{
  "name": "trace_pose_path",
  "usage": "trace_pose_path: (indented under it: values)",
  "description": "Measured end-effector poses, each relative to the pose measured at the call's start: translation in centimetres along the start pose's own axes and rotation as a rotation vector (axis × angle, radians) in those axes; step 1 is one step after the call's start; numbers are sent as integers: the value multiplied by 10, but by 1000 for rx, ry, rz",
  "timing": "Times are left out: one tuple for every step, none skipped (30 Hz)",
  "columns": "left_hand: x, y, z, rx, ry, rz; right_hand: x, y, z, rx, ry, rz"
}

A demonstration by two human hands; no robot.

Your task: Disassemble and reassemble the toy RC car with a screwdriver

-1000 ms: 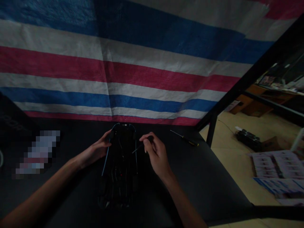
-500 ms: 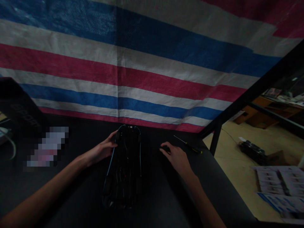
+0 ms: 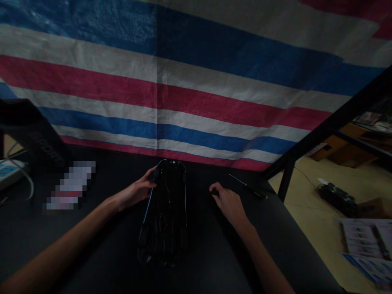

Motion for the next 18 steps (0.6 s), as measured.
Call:
trace_pose_path:
  values:
    - [0, 0, 0, -2, 3, -1, -6, -3, 0, 4, -5, 21]
    - [0, 1, 0, -6, 6, -2, -14, -6, 1, 8, -13, 46]
    - [0, 1, 0, -11, 9, -1, -25, -9, 2, 8, -26, 74]
    - [0, 1, 1, -15, 11, 1, -39, -13, 2, 5, -47, 104]
    - [0, 1, 1, -17, 11, 4, -56, -16, 3, -8, -80, 136]
    - [0, 1, 1, -16, 11, 8, -76, -18, 3, -33, -124, 172]
    - [0, 1, 1, -14, 10, 12, -98, -20, 4, -63, -171, 206]
    - [1, 1, 0, -13, 10, 15, -120, -20, 5, -99, -222, 233]
    - [1, 1, 0, -12, 11, 17, -140, -21, 6, -126, -267, 257]
    - [1, 2, 0, -13, 11, 16, -159, -22, 7, -147, -305, 276]
    - [1, 3, 0, -14, 13, 13, -176, -21, 8, -170, -350, 294]
    - [1, 3, 0, -16, 15, 8, -191, -21, 10, -180, -394, 293]
    - [2, 4, 0, -17, 18, 2, -201, -21, 12, -186, -419, 292]
    - [2, 4, -1, -19, 22, -4, -209, -20, 14, -191, -440, 287]
    - [2, 5, -1, -21, 25, -9, -214, -18, 16, -194, -452, 280]
    - [2, 5, -1, -23, 28, -15, -217, -17, 17, -197, -458, 275]
    - [2, 5, -1, -26, 30, -20, -218, -15, 18, -202, -463, 271]
    - [2, 6, -1, -29, 32, -25, -219, -13, 19, -206, -468, 267]
Point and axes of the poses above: each hand's wrist, its own z-axis towards the middle knuckle, its own y-axis out of the palm, x = y × z, the point moved 10 cm from there along z, towards the middle knuckle
